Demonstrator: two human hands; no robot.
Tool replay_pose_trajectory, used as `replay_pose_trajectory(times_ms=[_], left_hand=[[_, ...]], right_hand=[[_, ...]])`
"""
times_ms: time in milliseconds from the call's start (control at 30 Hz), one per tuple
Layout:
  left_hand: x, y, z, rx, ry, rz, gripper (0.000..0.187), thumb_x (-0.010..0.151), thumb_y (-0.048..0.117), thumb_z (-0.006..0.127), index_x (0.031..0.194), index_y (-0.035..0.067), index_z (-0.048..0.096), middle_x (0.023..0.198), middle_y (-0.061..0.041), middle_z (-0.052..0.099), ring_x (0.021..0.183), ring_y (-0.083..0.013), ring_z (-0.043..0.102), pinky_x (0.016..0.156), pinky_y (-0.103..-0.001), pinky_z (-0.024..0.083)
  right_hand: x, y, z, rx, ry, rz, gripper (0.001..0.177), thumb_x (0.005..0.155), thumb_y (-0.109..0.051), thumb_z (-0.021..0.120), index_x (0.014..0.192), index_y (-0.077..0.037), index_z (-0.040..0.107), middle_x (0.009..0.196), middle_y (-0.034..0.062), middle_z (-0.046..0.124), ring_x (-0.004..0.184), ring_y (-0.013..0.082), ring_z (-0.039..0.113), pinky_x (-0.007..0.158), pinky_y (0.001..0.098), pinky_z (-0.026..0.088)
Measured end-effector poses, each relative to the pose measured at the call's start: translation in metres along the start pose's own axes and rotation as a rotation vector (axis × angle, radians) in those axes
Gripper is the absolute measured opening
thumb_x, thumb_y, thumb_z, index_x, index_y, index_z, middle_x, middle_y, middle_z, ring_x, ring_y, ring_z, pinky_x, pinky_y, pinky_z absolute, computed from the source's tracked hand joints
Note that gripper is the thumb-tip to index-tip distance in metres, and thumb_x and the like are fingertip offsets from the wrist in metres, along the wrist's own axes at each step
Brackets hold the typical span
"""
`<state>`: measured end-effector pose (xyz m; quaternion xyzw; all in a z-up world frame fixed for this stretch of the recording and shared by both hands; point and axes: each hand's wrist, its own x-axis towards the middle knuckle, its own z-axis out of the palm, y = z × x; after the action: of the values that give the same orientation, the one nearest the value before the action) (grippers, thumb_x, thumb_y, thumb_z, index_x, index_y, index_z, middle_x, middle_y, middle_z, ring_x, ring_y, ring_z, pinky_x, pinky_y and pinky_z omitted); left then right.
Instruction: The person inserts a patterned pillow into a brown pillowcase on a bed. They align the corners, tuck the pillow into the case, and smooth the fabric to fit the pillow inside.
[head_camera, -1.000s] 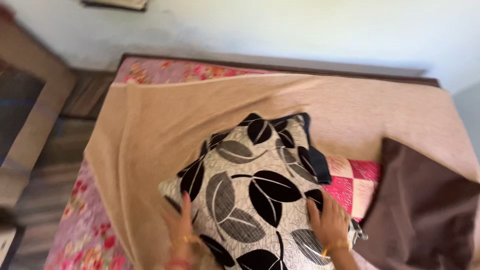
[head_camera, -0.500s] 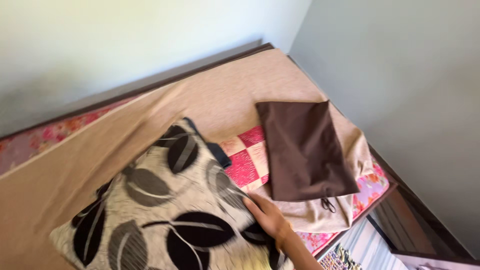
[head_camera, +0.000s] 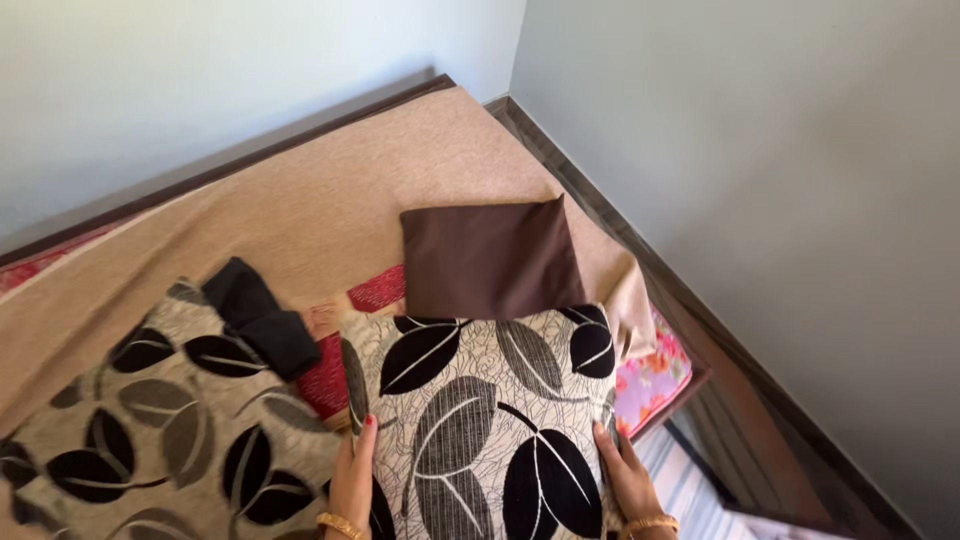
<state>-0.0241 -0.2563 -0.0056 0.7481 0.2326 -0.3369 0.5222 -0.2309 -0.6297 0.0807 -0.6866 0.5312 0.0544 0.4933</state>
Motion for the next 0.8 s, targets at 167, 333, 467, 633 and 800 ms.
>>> replay_pose_trajectory(times_ms=[167,333,467,633,800], left_hand=[[0.004,0.052,0.091,0.089,0.035,-0.154,0.105,0.089,0.083,0.035,0.141,-0.006,0.053,0.139,-0.031,0.054,0.133,-0.0446,0.051,0.112,-0.053,0.040],[0.046,0.021,0.140,0.067,0.062,-0.010,0.101,0.095,0.081,0.032,0.149,-0.003,0.045,0.151,-0.030,0.040,0.141,-0.0416,0.039,0.112,-0.051,0.035],[0.082,-0.011,0.173,0.063,0.073,0.057,0.090,0.098,0.071,0.052,0.136,-0.011,0.053,0.136,-0.042,0.050,0.125,-0.0537,0.047,0.102,-0.059,0.041],[0.089,-0.023,0.199,0.327,0.249,0.225,0.092,0.083,0.066,0.067,0.142,-0.003,0.049,0.133,-0.031,0.055,0.118,-0.0441,0.057,0.099,-0.047,0.047],[0.102,-0.035,0.189,0.027,0.164,0.087,0.091,0.080,0.073,0.062,0.131,-0.002,0.062,0.122,-0.026,0.072,0.118,-0.0373,0.067,0.103,-0.043,0.051]], right_hand=[[0.091,-0.029,-0.052,-0.282,0.015,-0.017,0.099,0.082,-0.083,0.041,0.152,-0.014,0.049,0.145,0.0299,0.056,0.143,0.0423,0.047,0.118,0.0450,0.033],[0.163,-0.023,-0.058,-0.345,-0.019,-0.026,0.105,0.081,-0.086,0.040,0.156,-0.012,0.040,0.149,0.0290,0.051,0.144,0.0439,0.045,0.118,0.0493,0.031],[0.218,0.033,-0.036,-0.284,-0.091,-0.082,0.105,0.080,-0.085,0.046,0.154,-0.010,0.041,0.147,0.0266,0.056,0.142,0.0422,0.048,0.118,0.0443,0.033],[0.241,0.067,-0.006,-0.159,-0.064,-0.073,0.100,0.080,-0.077,0.055,0.152,-0.009,0.045,0.142,0.0245,0.060,0.137,0.0398,0.054,0.115,0.0429,0.037],[0.251,0.067,-0.015,-0.159,-0.061,0.058,0.091,0.086,-0.070,0.057,0.151,-0.006,0.050,0.140,0.0207,0.063,0.132,0.0344,0.057,0.114,0.0412,0.038]])
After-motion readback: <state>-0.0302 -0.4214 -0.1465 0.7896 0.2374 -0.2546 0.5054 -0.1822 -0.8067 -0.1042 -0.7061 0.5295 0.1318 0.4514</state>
